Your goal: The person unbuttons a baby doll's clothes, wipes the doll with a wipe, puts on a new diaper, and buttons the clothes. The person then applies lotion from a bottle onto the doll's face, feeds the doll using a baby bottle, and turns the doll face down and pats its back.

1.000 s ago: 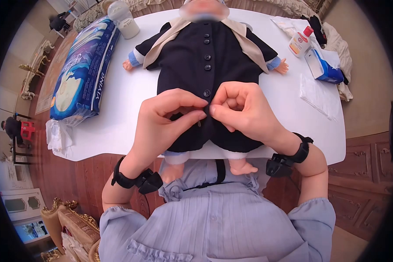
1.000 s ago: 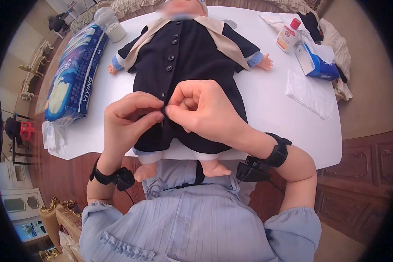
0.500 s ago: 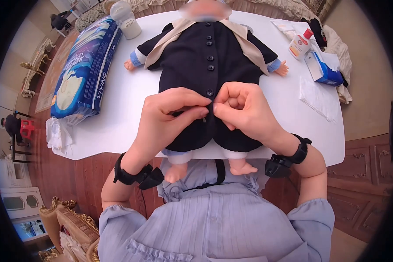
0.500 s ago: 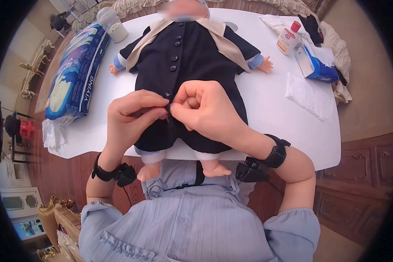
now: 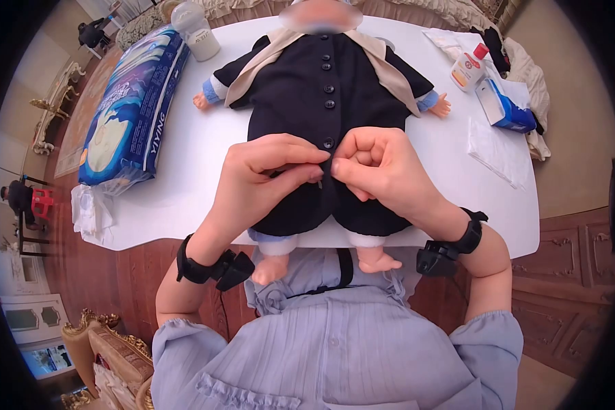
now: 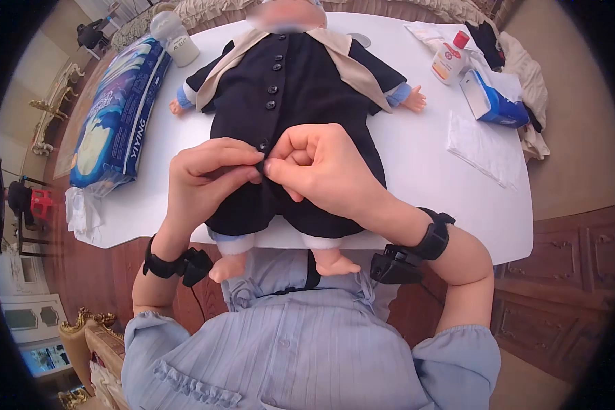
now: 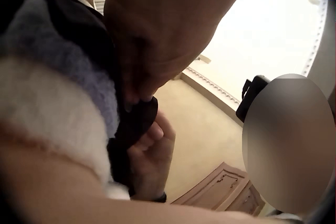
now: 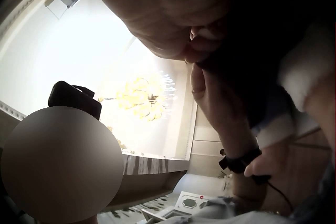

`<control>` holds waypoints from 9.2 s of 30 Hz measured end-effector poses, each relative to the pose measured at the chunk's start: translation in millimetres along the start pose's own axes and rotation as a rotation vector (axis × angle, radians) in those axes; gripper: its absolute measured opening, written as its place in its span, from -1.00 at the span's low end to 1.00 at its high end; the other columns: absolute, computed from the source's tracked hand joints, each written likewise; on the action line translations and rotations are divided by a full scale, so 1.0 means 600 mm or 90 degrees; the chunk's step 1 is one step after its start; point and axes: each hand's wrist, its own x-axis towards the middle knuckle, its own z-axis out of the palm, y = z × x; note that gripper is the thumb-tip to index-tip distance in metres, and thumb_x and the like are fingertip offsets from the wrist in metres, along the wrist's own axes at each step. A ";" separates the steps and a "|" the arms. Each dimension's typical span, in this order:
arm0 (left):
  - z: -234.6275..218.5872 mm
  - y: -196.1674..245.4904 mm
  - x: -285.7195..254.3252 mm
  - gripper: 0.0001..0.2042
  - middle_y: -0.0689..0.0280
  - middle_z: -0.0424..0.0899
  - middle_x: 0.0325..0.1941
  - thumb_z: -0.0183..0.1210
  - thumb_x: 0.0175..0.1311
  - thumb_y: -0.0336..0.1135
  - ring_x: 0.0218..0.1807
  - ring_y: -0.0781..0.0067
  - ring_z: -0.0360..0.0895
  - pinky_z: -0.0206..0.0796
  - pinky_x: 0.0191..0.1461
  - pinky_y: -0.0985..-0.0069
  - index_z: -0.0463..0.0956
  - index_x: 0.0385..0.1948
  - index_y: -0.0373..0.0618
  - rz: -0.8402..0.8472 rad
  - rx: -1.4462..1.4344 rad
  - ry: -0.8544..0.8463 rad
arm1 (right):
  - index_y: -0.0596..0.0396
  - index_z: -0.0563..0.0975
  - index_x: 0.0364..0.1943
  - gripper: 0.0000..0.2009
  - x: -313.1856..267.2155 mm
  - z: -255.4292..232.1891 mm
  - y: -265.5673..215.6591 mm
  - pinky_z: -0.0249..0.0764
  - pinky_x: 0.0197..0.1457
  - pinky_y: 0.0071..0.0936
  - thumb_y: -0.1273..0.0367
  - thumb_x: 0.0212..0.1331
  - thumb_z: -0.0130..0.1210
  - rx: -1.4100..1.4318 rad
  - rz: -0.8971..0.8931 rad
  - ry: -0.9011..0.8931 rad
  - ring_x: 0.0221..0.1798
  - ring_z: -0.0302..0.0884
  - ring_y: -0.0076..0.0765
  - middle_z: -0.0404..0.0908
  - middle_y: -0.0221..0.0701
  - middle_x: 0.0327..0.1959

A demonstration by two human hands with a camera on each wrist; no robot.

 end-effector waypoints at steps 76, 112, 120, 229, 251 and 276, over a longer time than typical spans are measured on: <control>-0.071 0.039 0.120 -0.58 0.11 0.51 0.18 0.28 0.17 -0.19 0.25 0.06 0.39 0.23 0.27 0.22 0.52 0.04 -0.17 0.268 0.426 -0.138 | 0.22 0.62 -0.27 -0.85 -0.021 -0.120 -0.084 0.49 -0.28 -0.61 0.40 0.19 0.26 -0.380 -0.044 -0.070 -0.41 0.58 -0.58 0.63 -0.44 -0.45; -0.046 0.041 0.256 -0.65 0.26 0.57 -0.02 0.19 0.29 -0.48 0.01 0.48 0.55 0.40 0.06 0.53 0.48 0.12 -0.24 0.192 -0.012 0.113 | 0.22 0.47 0.05 -0.59 0.108 -0.194 -0.052 0.55 -0.14 -0.54 0.32 0.18 0.27 -0.166 -0.341 0.333 -0.21 0.60 -0.55 0.63 -0.39 -0.18; -0.037 0.003 0.263 -0.75 0.19 0.64 -0.21 0.11 0.37 -0.43 -0.12 0.37 0.58 0.40 -0.01 0.49 0.51 0.04 -0.23 0.232 0.065 0.085 | 0.25 0.48 0.05 -0.52 0.105 -0.131 -0.056 0.55 -0.13 -0.51 0.35 0.06 0.37 -0.241 -0.215 0.161 -0.20 0.64 -0.50 0.68 -0.30 -0.22; -0.124 -0.149 0.373 -0.42 -0.02 0.23 0.45 -0.08 0.49 -0.06 0.53 0.22 0.05 -0.14 0.55 0.34 0.16 0.36 -0.34 0.151 0.028 0.181 | 0.29 0.10 0.42 -0.31 0.289 -0.214 -0.046 -0.15 0.57 -0.27 0.00 0.45 -0.20 -0.588 -0.415 0.286 0.55 -0.01 -0.08 0.12 -0.05 0.48; -0.100 -0.191 0.329 -0.37 -0.18 0.05 0.48 -0.02 0.42 -0.14 0.54 -0.06 -0.04 -0.17 0.56 0.25 0.05 0.38 -0.39 0.142 0.353 0.044 | 0.30 -0.08 0.46 -0.19 0.333 -0.187 0.012 -0.29 0.60 -0.26 -0.12 0.42 -0.30 -0.573 -0.300 0.210 0.61 -0.30 -0.04 -0.15 -0.01 0.55; -0.081 -0.191 0.318 -0.37 -0.27 0.13 0.42 0.05 0.37 -0.09 0.52 -0.15 -0.01 -0.13 0.55 0.23 0.16 0.29 -0.43 0.169 0.303 0.070 | 0.29 -0.05 0.46 -0.26 0.314 -0.182 0.033 -0.24 0.59 -0.31 -0.02 0.45 -0.22 -0.551 -0.297 0.215 0.60 -0.23 -0.05 -0.11 -0.01 0.54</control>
